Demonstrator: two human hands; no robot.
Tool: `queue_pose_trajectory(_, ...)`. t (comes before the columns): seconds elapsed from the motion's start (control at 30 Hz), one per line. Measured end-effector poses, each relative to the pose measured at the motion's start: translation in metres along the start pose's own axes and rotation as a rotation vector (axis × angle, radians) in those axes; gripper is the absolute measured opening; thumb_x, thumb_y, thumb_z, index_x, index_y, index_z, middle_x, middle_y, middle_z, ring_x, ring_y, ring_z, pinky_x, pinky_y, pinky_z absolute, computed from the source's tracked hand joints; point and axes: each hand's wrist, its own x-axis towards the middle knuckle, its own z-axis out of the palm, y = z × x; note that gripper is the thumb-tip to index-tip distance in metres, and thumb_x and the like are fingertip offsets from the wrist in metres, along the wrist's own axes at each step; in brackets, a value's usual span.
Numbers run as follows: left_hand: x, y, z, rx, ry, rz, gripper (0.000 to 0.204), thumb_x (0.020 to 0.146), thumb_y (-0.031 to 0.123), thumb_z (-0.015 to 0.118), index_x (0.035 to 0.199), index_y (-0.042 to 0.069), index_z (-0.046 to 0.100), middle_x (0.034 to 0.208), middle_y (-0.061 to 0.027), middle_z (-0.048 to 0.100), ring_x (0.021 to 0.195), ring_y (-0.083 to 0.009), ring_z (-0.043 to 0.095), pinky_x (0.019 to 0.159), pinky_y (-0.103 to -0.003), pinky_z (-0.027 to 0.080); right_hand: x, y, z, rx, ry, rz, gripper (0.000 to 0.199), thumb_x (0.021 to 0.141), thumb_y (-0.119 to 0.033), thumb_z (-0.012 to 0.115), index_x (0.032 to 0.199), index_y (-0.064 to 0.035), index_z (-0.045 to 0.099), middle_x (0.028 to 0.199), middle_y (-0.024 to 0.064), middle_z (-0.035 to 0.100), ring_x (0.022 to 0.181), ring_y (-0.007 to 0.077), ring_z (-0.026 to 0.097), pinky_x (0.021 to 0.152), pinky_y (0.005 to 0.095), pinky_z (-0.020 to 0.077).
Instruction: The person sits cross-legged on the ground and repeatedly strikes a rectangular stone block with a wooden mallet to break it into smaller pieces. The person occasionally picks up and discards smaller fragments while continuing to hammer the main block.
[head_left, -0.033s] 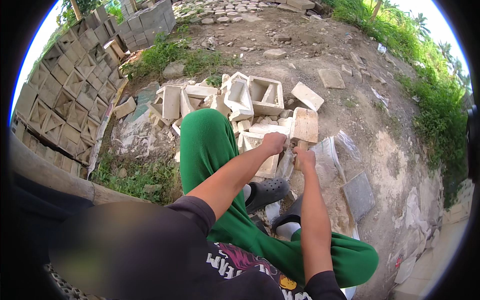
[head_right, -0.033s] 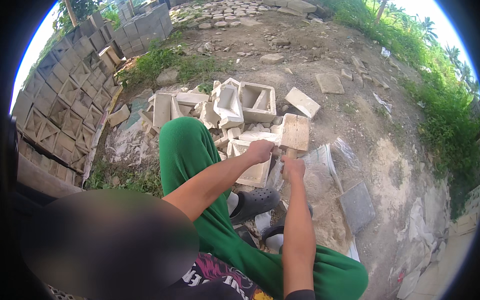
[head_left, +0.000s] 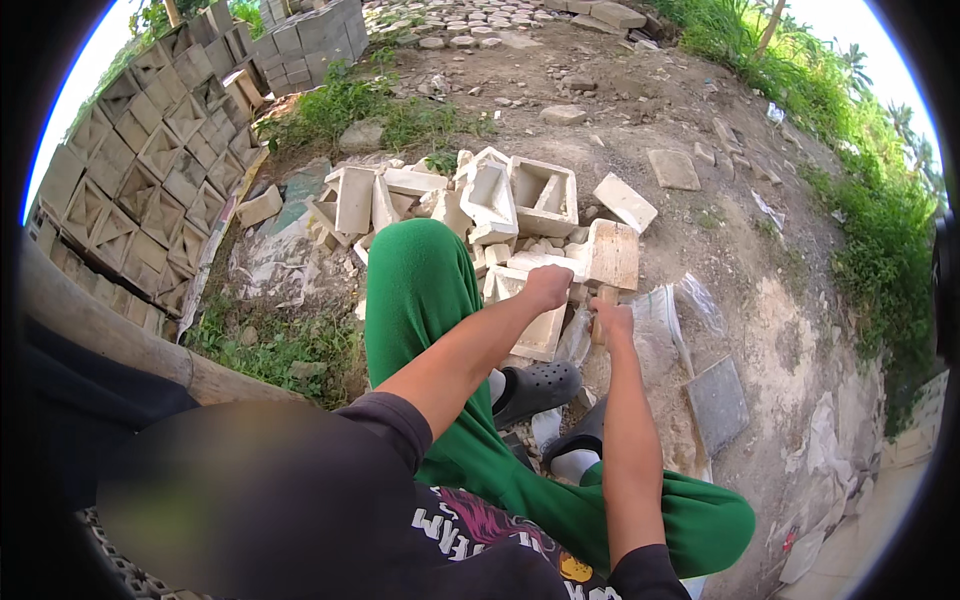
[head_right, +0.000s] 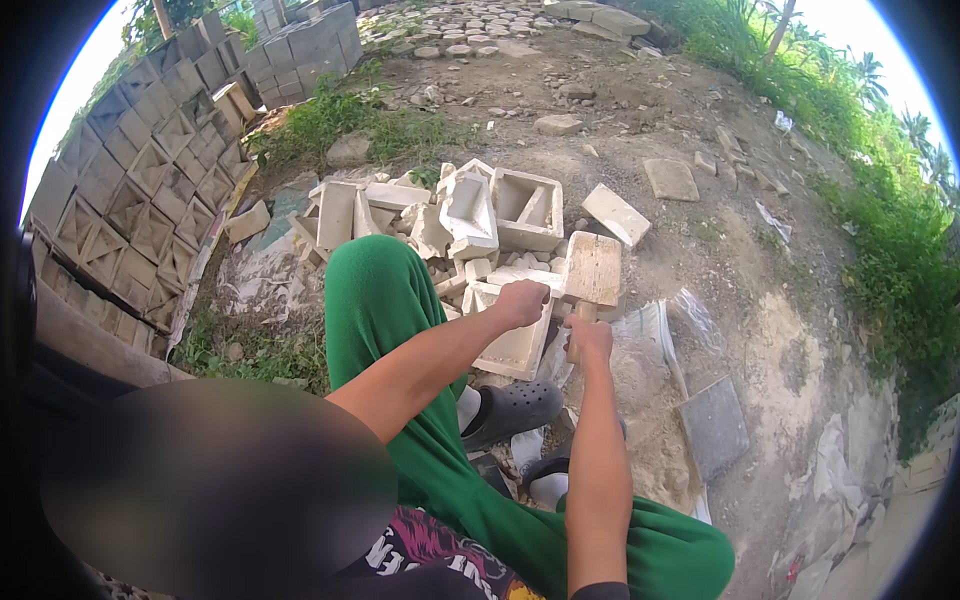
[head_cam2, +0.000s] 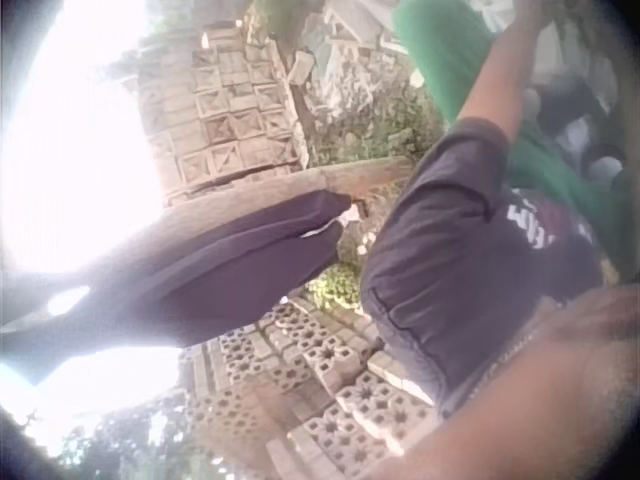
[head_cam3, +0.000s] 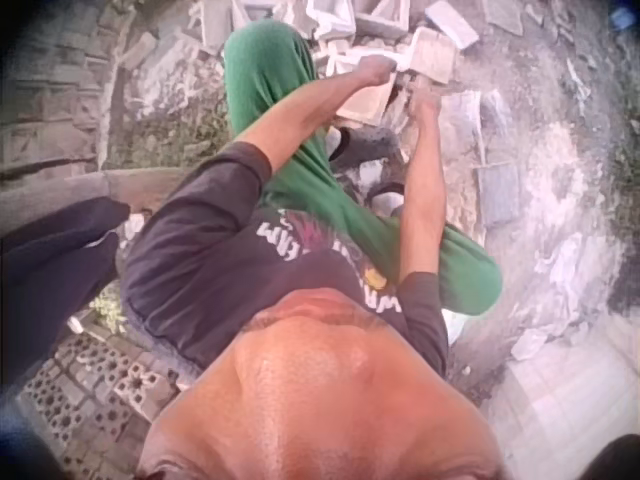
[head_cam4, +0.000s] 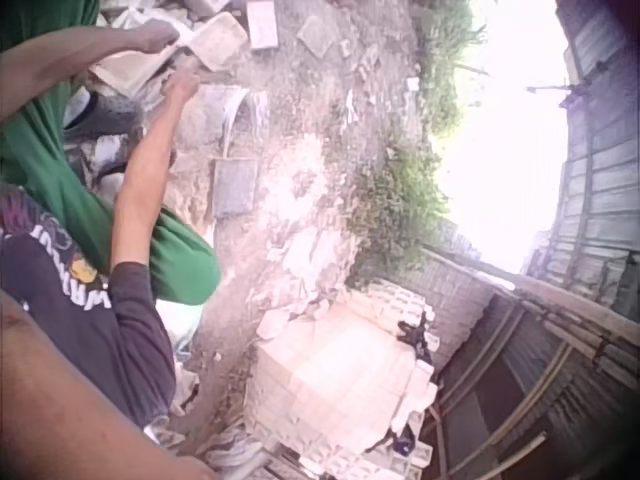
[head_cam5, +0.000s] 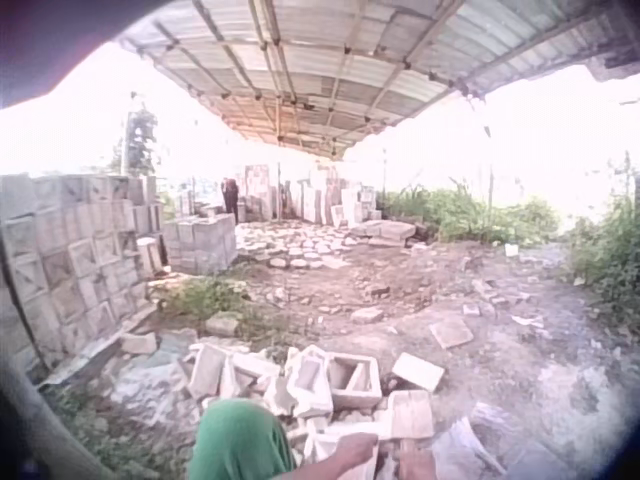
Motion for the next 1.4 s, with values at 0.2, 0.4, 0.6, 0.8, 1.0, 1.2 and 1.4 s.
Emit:
queue_pose_trajectory(0.2,-0.035,-0.035,-0.032,-0.273,0.184,-0.386,0.025,0.084,0.016,0.057,0.106,0.011,0.067,0.105,-0.0152,0.069,0.101,-0.0328,0.066,0.084,-0.044,0.052,0.004,-0.001,0.048,0.045,-0.171,-0.022,0.030,0.069,-0.021,0.071,0.073,0.0081,0.065,0.064,0.0130,0.064,0.051,0.0227,0.064,0.047,0.0353,0.0517)
queue_pose_trajectory(0.4,-0.018,-0.032,-0.046,-0.464,0.408,-0.599,0.023,0.090,0.024,0.055,0.103,0.009,0.065,0.102,-0.0159,0.068,0.099,-0.0343,0.065,0.086,-0.045,0.051,-0.006,0.004,0.090,0.082,-0.223,-0.020,0.025,0.069,-0.016,0.070,0.078,0.0057,0.061,0.062,0.0132,0.061,0.045,0.0222,0.060,0.043,0.0355,0.0490)
queue_pose_trajectory(0.6,-0.023,-0.100,-0.038,-0.425,0.470,-0.576,0.020,0.091,0.023,0.055,0.099,0.008,0.065,0.100,-0.0171,0.067,0.096,-0.0353,0.064,0.082,-0.046,0.051,-0.006,0.021,0.115,0.008,-0.230,-0.054,0.020,0.069,-0.016,0.070,0.075,0.0012,0.061,0.060,0.0099,0.059,0.046,0.0193,0.058,0.045,0.0324,0.0481)
queue_pose_trajectory(0.8,-0.051,-0.180,-0.010,-0.335,0.486,-0.693,0.021,0.087,0.019,0.058,0.105,0.009,0.064,0.107,-0.0157,0.062,0.098,-0.0338,0.062,0.084,-0.045,0.051,0.018,0.046,0.113,-0.110,-0.043,-0.164,0.030,0.063,-0.024,0.073,0.073,0.0030,0.064,0.070,0.0103,0.066,0.062,0.0209,0.063,0.062,0.0336,0.0492)
queue_pose_trajectory(1.0,-0.088,-0.232,0.013,-0.218,0.551,-0.818,0.029,0.087,0.021,0.060,0.111,0.006,0.063,0.112,-0.0179,0.061,0.106,-0.0353,0.060,0.090,-0.045,0.049,0.006,0.037,0.112,-0.139,0.022,-0.093,0.033,0.063,-0.023,0.074,0.080,0.0037,0.064,0.078,0.0138,0.067,0.062,0.0213,0.063,0.061,0.0343,0.0506)
queue_pose_trajectory(1.2,-0.086,-0.217,-0.017,-0.273,0.414,-0.873,0.037,0.087,0.024,0.060,0.121,0.008,0.061,0.116,-0.0162,0.062,0.110,-0.0337,0.059,0.091,-0.045,0.049,0.017,0.038,0.105,0.074,-0.206,0.138,0.022,0.070,-0.011,0.070,0.080,0.0050,0.059,0.069,0.0135,0.061,0.049,0.0204,0.060,0.040,0.0339,0.0498)
queue_pose_trajectory(1.4,-0.076,-0.216,0.001,0.070,0.348,-0.579,0.048,0.083,0.024,0.061,0.130,0.015,0.058,0.128,-0.0138,0.057,0.120,-0.0329,0.053,0.096,-0.044,0.048,0.016,0.026,0.104,0.102,-0.294,0.188,0.023,0.072,-0.012,0.071,0.082,0.0049,0.058,0.067,0.0121,0.060,0.049,0.0206,0.060,0.042,0.0342,0.0499)
